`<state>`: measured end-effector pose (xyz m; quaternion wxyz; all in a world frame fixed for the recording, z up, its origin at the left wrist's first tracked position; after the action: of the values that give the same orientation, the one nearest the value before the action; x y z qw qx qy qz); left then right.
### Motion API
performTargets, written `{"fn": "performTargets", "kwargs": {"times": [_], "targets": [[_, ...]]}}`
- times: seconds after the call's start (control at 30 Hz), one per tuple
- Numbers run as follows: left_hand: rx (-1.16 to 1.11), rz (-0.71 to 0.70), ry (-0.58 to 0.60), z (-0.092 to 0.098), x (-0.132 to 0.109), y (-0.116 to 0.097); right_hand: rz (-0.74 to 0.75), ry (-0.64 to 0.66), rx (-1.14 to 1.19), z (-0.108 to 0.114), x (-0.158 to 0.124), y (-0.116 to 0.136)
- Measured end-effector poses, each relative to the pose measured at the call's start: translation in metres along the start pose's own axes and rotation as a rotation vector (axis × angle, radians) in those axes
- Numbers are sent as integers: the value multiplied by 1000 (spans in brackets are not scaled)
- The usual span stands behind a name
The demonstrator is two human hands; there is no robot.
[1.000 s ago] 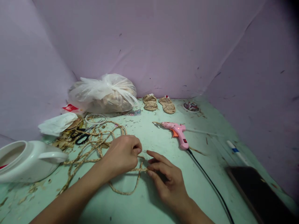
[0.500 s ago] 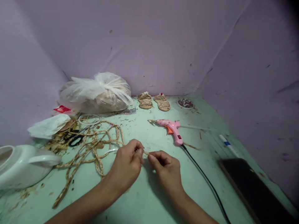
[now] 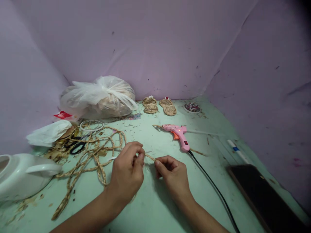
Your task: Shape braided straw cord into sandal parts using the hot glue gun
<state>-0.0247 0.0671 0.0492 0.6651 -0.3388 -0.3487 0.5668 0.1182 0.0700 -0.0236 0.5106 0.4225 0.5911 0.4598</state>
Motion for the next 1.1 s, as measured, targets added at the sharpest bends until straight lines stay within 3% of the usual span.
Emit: {"fn": "performTargets", "kwargs": {"times": [0.07,0.2,0.33,0.87,1.1], "targets": [[-92,19,-30,-4,-6,-2,30,-25,5,2,-2,-1],[-575,397,53,-40,-18,34,62,-29,-43,2,-4,-3],[-859,580,7,-57,-24,57,131,-13,-119,-1,-6,1],[-923,581,56,-65,-26,59,469,-40,-377,-7,-22,32],[-887,578,79,-64,-24,53,385,25,-309,-7,-17,25]]}}
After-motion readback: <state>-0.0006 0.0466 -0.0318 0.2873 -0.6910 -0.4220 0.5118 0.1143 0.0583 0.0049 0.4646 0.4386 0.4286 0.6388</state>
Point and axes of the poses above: each hand's wrist, its own x-axis towards the middle knuckle, its own z-axis out of the back of the hand, y = z × x, the point moved 8 cm from there along x, towards the middle knuckle, and after that the axes turned 13 degrees about y, right-handed, at the moved point
